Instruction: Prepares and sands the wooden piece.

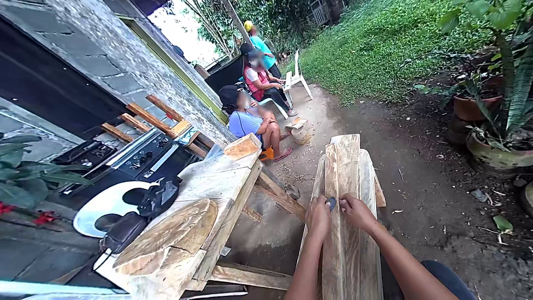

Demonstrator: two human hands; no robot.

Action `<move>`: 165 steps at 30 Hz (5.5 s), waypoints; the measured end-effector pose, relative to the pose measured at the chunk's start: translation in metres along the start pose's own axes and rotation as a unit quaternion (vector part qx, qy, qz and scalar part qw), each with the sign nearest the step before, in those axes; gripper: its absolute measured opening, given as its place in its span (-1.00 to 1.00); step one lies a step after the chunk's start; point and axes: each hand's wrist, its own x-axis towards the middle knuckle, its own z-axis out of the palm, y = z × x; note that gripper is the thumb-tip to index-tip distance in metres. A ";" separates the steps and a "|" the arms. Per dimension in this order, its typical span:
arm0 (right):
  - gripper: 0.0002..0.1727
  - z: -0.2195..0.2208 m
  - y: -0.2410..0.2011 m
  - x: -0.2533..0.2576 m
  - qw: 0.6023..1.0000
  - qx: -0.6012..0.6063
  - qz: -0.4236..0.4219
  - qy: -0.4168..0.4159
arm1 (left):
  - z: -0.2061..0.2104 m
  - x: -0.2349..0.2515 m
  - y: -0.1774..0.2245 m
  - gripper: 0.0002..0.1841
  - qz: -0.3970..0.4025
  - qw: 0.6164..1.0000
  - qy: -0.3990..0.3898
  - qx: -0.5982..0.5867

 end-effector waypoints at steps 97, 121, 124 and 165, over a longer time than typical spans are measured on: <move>-0.45 -0.001 -0.004 0.007 0.999 -0.050 0.020 0.007 | 0.009 -0.075 -0.008 -0.61 -0.027 0.999 -0.014 0.043; -0.48 -0.001 0.004 0.011 0.998 -0.062 -0.003 -0.005 | 0.017 -0.120 -0.030 -0.62 -0.016 1.000 0.018 0.002; -0.46 -0.001 0.003 0.010 0.998 -0.068 0.003 -0.002 | 0.014 -0.116 -0.024 -0.62 -0.014 1.000 0.014 0.012; -0.47 -0.004 -0.006 0.005 0.996 -0.089 -0.004 0.005 | 0.024 0.009 0.001 -0.49 0.048 0.995 0.086 -0.019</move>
